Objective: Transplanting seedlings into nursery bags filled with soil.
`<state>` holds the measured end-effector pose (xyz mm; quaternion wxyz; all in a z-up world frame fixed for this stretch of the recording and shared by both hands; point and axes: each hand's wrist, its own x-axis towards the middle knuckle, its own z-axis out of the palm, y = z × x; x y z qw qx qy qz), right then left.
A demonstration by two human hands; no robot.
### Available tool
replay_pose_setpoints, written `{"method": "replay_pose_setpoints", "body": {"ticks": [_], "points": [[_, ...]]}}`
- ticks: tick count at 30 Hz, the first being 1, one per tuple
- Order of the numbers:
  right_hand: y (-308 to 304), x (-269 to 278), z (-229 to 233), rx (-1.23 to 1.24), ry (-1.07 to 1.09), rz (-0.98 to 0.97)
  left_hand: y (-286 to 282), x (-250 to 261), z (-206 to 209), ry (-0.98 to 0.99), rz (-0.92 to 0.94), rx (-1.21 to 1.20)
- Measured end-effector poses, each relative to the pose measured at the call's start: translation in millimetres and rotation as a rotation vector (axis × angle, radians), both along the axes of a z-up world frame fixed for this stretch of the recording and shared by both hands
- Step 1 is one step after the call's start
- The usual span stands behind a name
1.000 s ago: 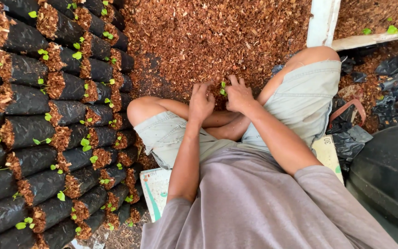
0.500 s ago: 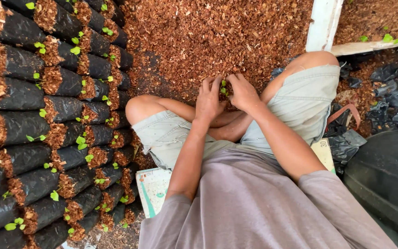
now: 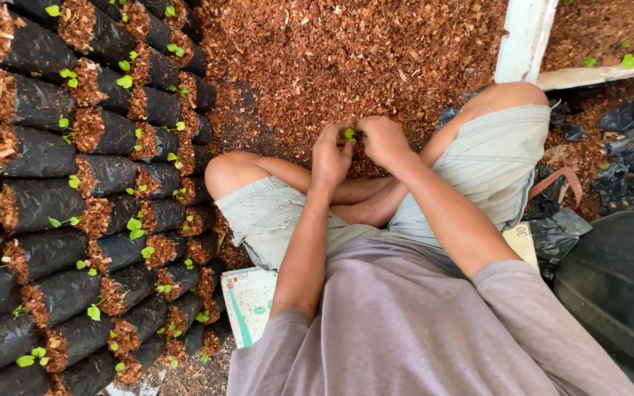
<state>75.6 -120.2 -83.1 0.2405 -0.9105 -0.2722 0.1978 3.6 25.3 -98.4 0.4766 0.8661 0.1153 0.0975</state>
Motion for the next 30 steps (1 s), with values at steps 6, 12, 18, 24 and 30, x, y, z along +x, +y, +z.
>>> {"method": "replay_pose_setpoints", "body": {"ticks": [6, 12, 18, 24, 30], "points": [[-20.9, 46.9, -15.9, -0.133, 0.159, -0.141, 26.8, 7.2, -13.6, 0.466, -0.033, 0.229], [-19.2, 40.0, -47.6, -0.26, 0.078, 0.022, 16.4, 21.6, -115.9, 0.692, -0.232, 0.51], [-38.2, 38.3, -56.5, -0.167, 0.117, -0.018, 23.2, 9.6, -133.0, 0.584, -0.184, 0.48], [-11.6, 9.0, 51.5, -0.18, 0.033, 0.162, 32.3, 12.2, -105.9, 0.444, -0.096, 0.376], [-2.5, 15.3, 58.9, 0.073, 0.04, 0.19, 34.8, -6.8, -44.3, 0.387, -0.009, 0.208]]}}
